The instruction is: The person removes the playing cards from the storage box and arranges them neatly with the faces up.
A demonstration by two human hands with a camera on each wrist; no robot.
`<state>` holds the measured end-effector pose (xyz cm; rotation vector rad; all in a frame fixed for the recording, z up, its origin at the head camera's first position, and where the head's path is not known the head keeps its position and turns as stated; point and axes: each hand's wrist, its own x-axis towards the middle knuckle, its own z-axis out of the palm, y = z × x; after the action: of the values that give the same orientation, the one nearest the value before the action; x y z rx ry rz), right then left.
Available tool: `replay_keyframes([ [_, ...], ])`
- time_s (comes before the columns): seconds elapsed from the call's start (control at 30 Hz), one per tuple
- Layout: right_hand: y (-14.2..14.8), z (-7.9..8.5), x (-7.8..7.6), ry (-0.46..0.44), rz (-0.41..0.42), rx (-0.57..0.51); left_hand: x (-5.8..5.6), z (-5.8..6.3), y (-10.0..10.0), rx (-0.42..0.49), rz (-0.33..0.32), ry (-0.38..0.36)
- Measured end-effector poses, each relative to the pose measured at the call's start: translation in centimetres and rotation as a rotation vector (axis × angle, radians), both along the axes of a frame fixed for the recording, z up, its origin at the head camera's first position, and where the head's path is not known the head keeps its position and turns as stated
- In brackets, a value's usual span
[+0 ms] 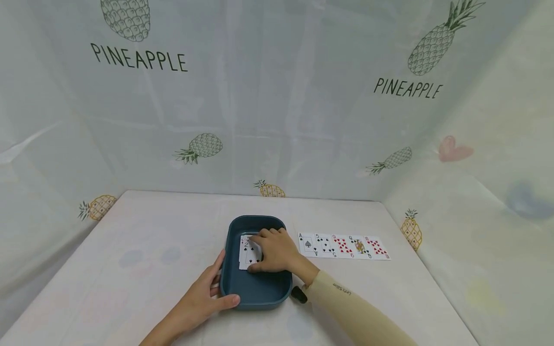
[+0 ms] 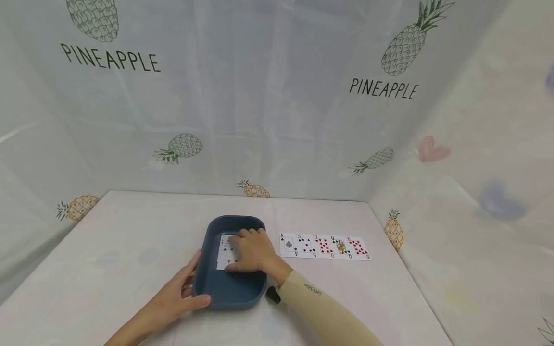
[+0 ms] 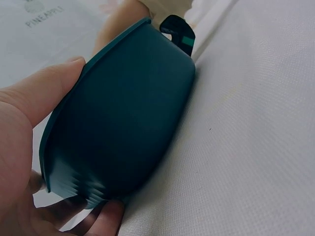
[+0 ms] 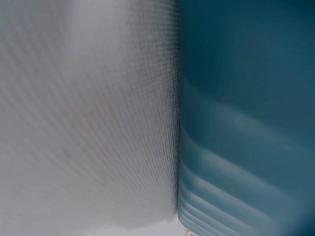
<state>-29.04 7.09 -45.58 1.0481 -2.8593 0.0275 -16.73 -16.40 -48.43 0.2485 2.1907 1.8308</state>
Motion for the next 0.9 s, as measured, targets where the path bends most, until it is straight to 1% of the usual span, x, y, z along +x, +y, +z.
replay_keyframes([
  [0.17, -0.02, 0.03, -0.02, 0.015, 0.003, 0.018, 0.0, 0.04, 0.06, 0.007, -0.002, 0.0],
  [0.27, -0.04, 0.0, -0.02, 0.01, 0.0, 0.021, 0.02, -0.01, 0.1, 0.018, -0.007, 0.002],
  [0.47, -0.09, 0.06, 0.06, -0.001, -0.004, 0.018, -0.01, -0.03, 0.14, 0.007, 0.0, 0.0],
  [0.63, 0.08, 0.06, 0.08, -0.001, -0.004, -0.016, 0.02, -0.01, 0.14, 0.024, -0.009, -0.005],
  [0.9, 0.28, -0.07, 0.04, 0.001, 0.01, -0.076, 0.02, 0.21, 0.22, 0.007, 0.001, -0.006],
])
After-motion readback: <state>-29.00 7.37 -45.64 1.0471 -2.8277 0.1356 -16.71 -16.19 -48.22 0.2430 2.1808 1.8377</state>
